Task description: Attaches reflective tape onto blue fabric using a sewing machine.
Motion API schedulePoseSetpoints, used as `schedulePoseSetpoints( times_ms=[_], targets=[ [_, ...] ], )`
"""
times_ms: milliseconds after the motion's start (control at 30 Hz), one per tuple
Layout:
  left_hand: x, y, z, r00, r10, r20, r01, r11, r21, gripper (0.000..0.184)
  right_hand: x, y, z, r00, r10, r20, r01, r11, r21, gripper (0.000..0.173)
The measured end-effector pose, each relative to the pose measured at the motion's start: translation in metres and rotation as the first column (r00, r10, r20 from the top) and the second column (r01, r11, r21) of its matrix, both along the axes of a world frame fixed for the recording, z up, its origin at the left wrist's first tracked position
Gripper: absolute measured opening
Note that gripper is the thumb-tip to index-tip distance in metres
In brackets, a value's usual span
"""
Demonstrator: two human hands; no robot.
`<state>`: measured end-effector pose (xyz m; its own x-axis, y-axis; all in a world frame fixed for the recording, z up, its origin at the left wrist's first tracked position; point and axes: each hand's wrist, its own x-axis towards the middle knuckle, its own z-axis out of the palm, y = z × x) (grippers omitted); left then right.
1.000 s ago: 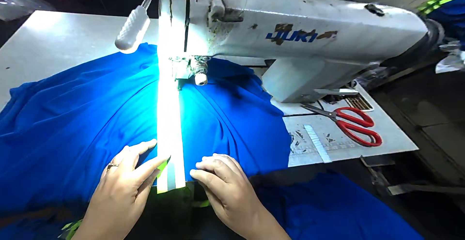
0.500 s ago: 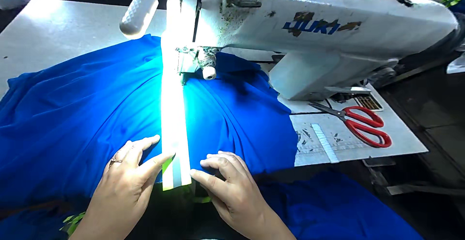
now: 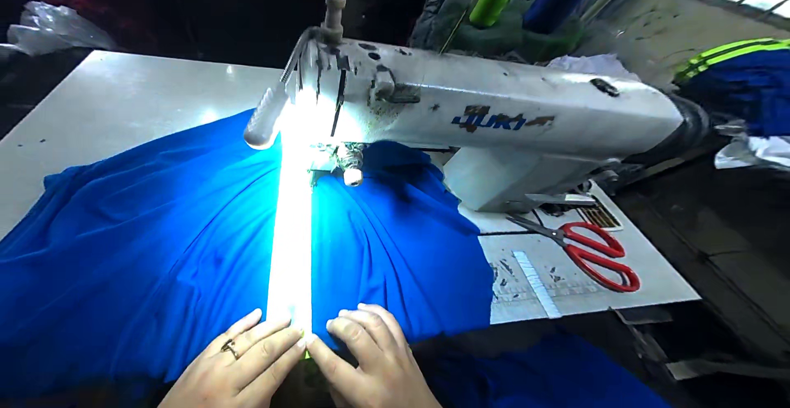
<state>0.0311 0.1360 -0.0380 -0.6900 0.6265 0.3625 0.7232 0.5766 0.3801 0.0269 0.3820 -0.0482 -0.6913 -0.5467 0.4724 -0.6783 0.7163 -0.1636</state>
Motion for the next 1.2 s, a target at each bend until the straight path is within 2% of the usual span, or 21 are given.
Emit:
schedulePoseSetpoints(
  times_ms=[233,433,533,700,767,867,1033,1133,1200],
  targets=[
    [0.003,0.003,-0.001,1.0,-0.004,-0.001,0.004,1.0,0.015,0.029,0.0,0.002,0.008,0.997,0.005,0.073,-0.005,1.0,0.013,0.022],
    [-0.007,0.002,0.011,0.995,-0.009,0.097,0.013,0.999,-0.037,0.032,-0.014,-0.001,0.017,0.989,0.015,0.146,-0.017,1.0,0.019,0.022],
    [-0.028,0.001,0.014,0.992,0.021,0.121,-0.013,0.998,-0.068,0.034,-0.036,-0.005,0.022,0.988,0.007,0.155,-0.011,1.0,0.025,0.023],
    [-0.072,-0.001,-0.001,0.997,0.043,-0.059,-0.048,0.996,-0.077,0.039,-0.08,-0.008,0.019,0.996,0.007,0.084,-0.009,1.0,0.024,0.027],
    [-0.089,-0.003,-0.005,0.996,0.055,-0.074,-0.061,0.994,-0.085,0.042,-0.094,-0.01,0.019,0.996,0.0,0.088,-0.002,1.0,0.026,0.029],
    [-0.116,-0.004,-0.004,0.998,0.07,-0.008,-0.07,0.994,-0.089,0.043,-0.116,-0.012,0.021,0.99,-0.022,0.141,0.015,0.999,0.046,0.031],
    [-0.16,-0.006,0.017,0.96,0.118,0.253,-0.064,0.975,-0.211,0.046,-0.153,-0.019,0.028,0.933,-0.151,0.326,0.09,0.977,0.195,0.037],
    [-0.182,-0.005,0.017,0.96,0.148,0.238,-0.1,0.974,-0.205,0.041,-0.159,-0.017,0.028,0.942,-0.171,0.29,0.114,0.973,0.203,0.037],
    [-0.189,-0.005,0.013,0.972,0.135,0.191,-0.105,0.981,-0.162,0.039,-0.147,-0.007,0.036,0.951,-0.187,0.246,0.159,0.979,0.129,0.037]
  ],
)
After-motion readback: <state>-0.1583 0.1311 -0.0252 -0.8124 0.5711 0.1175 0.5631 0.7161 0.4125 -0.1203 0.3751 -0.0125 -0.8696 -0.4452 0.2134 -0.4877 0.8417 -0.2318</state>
